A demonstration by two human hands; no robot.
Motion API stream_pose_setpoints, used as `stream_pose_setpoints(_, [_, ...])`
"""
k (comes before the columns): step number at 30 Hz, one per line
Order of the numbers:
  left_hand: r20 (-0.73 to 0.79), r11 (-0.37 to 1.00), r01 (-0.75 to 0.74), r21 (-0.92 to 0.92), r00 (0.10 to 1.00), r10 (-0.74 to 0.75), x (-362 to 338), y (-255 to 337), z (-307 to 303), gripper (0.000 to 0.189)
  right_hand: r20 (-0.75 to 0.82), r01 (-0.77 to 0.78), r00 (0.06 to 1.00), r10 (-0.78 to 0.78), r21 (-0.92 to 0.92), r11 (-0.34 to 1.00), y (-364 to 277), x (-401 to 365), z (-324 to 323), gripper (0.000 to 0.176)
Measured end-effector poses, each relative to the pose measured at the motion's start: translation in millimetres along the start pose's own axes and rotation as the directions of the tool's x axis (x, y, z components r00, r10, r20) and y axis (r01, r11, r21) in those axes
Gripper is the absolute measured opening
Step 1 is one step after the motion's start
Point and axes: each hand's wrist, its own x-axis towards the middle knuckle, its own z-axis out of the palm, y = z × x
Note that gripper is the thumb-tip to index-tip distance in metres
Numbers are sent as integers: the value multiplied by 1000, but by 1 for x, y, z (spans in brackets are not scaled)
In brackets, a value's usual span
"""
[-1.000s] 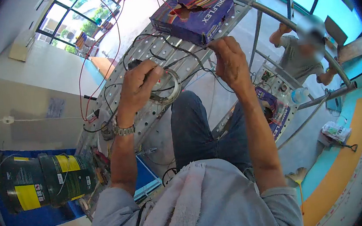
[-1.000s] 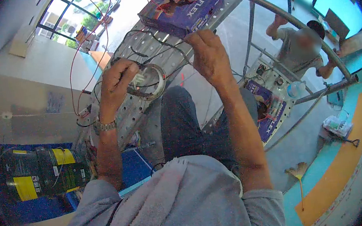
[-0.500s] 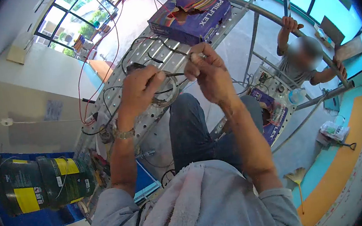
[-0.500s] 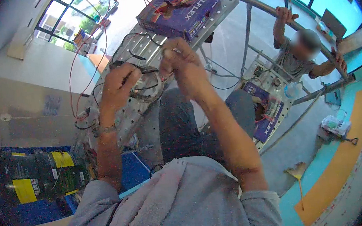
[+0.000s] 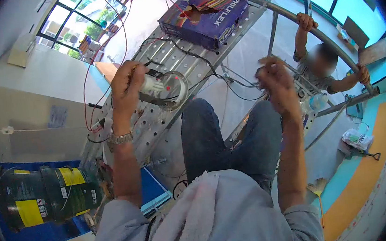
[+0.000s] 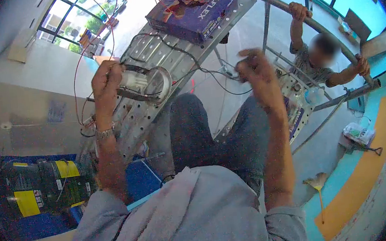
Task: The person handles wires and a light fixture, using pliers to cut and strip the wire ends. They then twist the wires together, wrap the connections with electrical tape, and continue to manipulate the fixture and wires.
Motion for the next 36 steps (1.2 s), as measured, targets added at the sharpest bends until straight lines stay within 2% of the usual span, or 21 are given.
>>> stream_pose_setpoints(2, [92,998,18,-52,996,-13,3,5,8,18,169,-48,984,47,4,999,45,-8,4,26])
stream_pose_setpoints(5, [169,998,-29,-61,985,39,4,5,22,16,286,139,953,-100,-119,983,97,-19,14,26])
stream_pose_setpoints(6, [185,998,-51,-28,981,56,3,5,24,16,318,284,928,-192,-273,919,104,-22,17,23])
stream_pose_setpoints(8, [193,998,-68,19,979,63,3,7,27,16,425,533,840,-337,-530,660,117,-25,20,20])
stream_pose_setpoints(10, [173,997,-51,51,984,41,1,13,28,15,316,245,942,-114,-414,877,109,-24,26,19])
stream_pose_setpoints(11, [186,995,-68,71,981,54,1,14,28,16,279,84,960,14,-335,938,106,-23,31,18])
stream_pose_setpoints(14, [209,990,-91,104,976,68,-1,13,28,16,200,-30,976,85,-265,964,110,-19,48,19])
stream_pose_setpoints(15, [209,992,-80,98,976,58,-1,13,28,15,226,91,974,-1,-387,918,104,-18,53,19])
stream_pose_setpoints(17, [188,992,-89,90,980,71,-2,14,31,12,308,320,938,-159,-593,739,91,-16,62,19])
stream_pose_setpoints(20, [150,986,-132,97,982,117,-1,18,35,10,310,306,940,-142,-585,751,91,-2,67,18])
stream_pose_setpoints(23, [156,986,-131,106,981,113,-2,17,35,10,341,468,880,-332,-497,730,76,6,80,22])
stream_pose_setpoints(26, [149,986,-126,109,983,109,-2,20,38,11,214,509,861,-462,-352,785,53,18,106,22])
stream_pose_setpoints(28, [164,977,-139,159,980,113,-2,26,37,11,208,286,941,-265,-76,955,23,20,122,22])
stream_pose_setpoints(29, [164,976,-150,158,979,124,-2,26,37,11,228,151,960,-162,65,986,14,22,129,23])
stream_pose_setpoints(32, [173,968,-183,175,973,153,-2,26,37,11,243,251,935,-259,66,966,10,32,147,20])
stream_pose_setpoints(35, [179,953,-203,224,970,164,0,28,36,11,307,301,907,-289,8,954,6,39,149,16])
stream_pose_setpoints(36, [170,950,-204,238,971,166,0,27,37,11,294,383,885,-360,-21,924,6,40,149,15])
